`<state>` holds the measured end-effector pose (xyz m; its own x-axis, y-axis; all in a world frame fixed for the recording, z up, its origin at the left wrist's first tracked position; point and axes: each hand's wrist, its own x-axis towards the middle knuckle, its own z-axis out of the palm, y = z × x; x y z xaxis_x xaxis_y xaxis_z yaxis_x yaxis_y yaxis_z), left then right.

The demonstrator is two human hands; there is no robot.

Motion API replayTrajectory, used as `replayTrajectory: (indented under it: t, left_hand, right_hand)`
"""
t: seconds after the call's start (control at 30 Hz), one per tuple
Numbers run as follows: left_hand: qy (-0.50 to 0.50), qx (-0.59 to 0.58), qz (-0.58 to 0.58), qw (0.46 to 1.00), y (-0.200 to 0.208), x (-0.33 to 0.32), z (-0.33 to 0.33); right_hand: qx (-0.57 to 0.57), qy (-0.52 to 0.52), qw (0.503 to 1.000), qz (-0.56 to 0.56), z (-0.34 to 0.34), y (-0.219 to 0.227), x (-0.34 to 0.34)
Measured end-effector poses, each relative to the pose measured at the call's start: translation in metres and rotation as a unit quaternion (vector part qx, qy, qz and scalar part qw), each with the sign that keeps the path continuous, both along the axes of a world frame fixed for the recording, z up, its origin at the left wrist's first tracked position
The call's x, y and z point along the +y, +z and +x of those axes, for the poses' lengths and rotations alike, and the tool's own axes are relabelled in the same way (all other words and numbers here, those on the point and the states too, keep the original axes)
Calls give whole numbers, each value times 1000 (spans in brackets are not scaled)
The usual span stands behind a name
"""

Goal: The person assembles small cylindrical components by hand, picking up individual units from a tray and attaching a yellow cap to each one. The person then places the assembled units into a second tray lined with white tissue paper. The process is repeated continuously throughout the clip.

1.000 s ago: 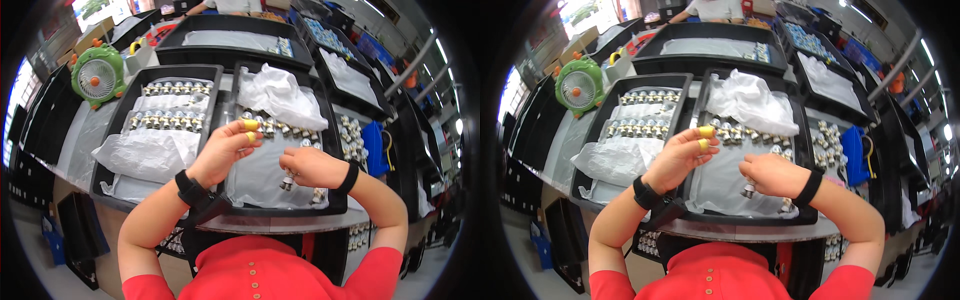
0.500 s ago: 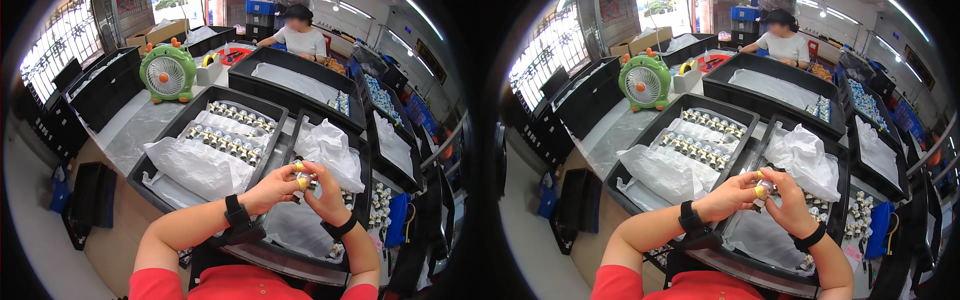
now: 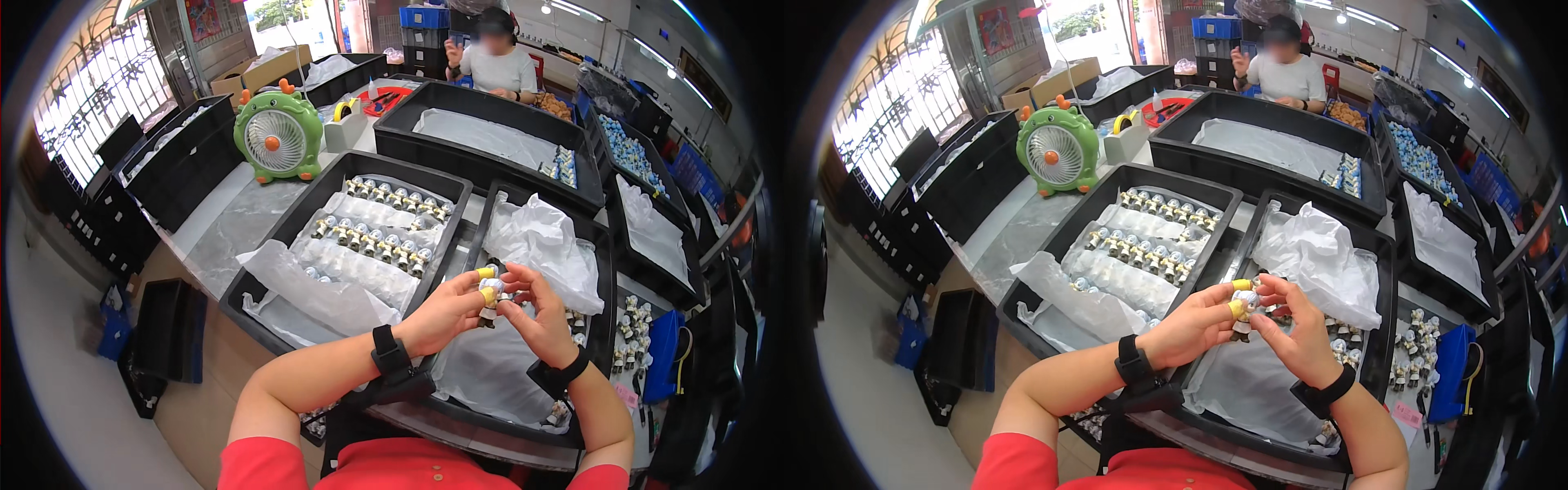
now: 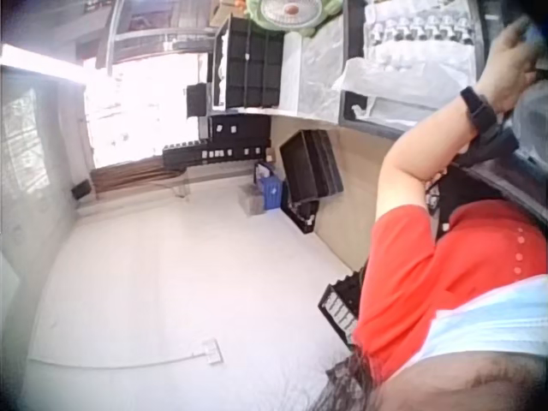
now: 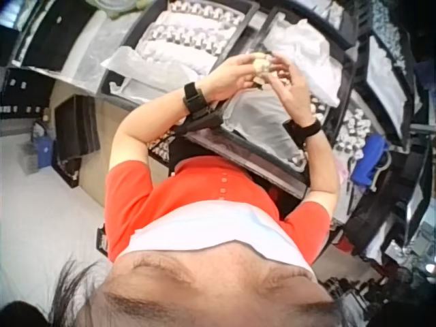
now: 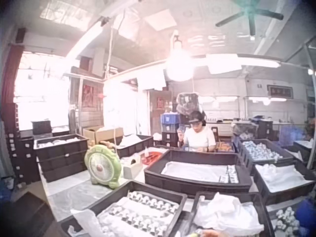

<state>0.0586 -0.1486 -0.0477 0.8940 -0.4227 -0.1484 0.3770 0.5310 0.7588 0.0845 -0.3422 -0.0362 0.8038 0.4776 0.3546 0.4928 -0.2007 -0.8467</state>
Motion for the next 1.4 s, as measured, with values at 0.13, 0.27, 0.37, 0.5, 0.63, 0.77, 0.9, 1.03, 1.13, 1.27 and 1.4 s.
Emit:
replayTrajectory:
  t: [0.13,0.27,0.37,0.5,0.63,0.77,0.9,1.03,1.13,1.27,1.4]
  left_hand:
    - [9,-18,-13,1000,-6,-1,6]
    - [18,-15,-6,1000,-3,-1,6]
    - [7,-8,-19,1000,-1,-2,3]
    - [15,-2,-20,1000,1,-1,0]
    - [23,13,-30,999,3,2,-3]
    - [23,-5,-54,998,2,0,-2]
    - [15,-20,-65,998,2,5,-2]
    - [-3,-38,-58,998,1,4,-1]
    - [-8,-52,-52,997,1,-1,0]
    - [-5,-33,-64,997,3,1,-1]
    - [3,-54,-64,996,-4,2,-1]
  right_hand:
    - [-8,6,1000,-10,7,-7,-1]
    - [-37,16,999,-33,9,-11,-1]
    - [-43,21,997,-60,6,-9,-2]
    - [-34,27,997,-68,1,-5,1]
    - [-42,30,996,-75,-4,0,3]
    - [-65,26,994,-83,-5,1,1]
    - [-62,16,994,-89,-4,0,3]
    - [-71,16,994,-79,-6,3,2]
    - [-85,4,994,-70,-6,1,-1]
    - [-90,4,993,-78,-4,2,3]
    - [-96,2,992,-86,-4,2,8]
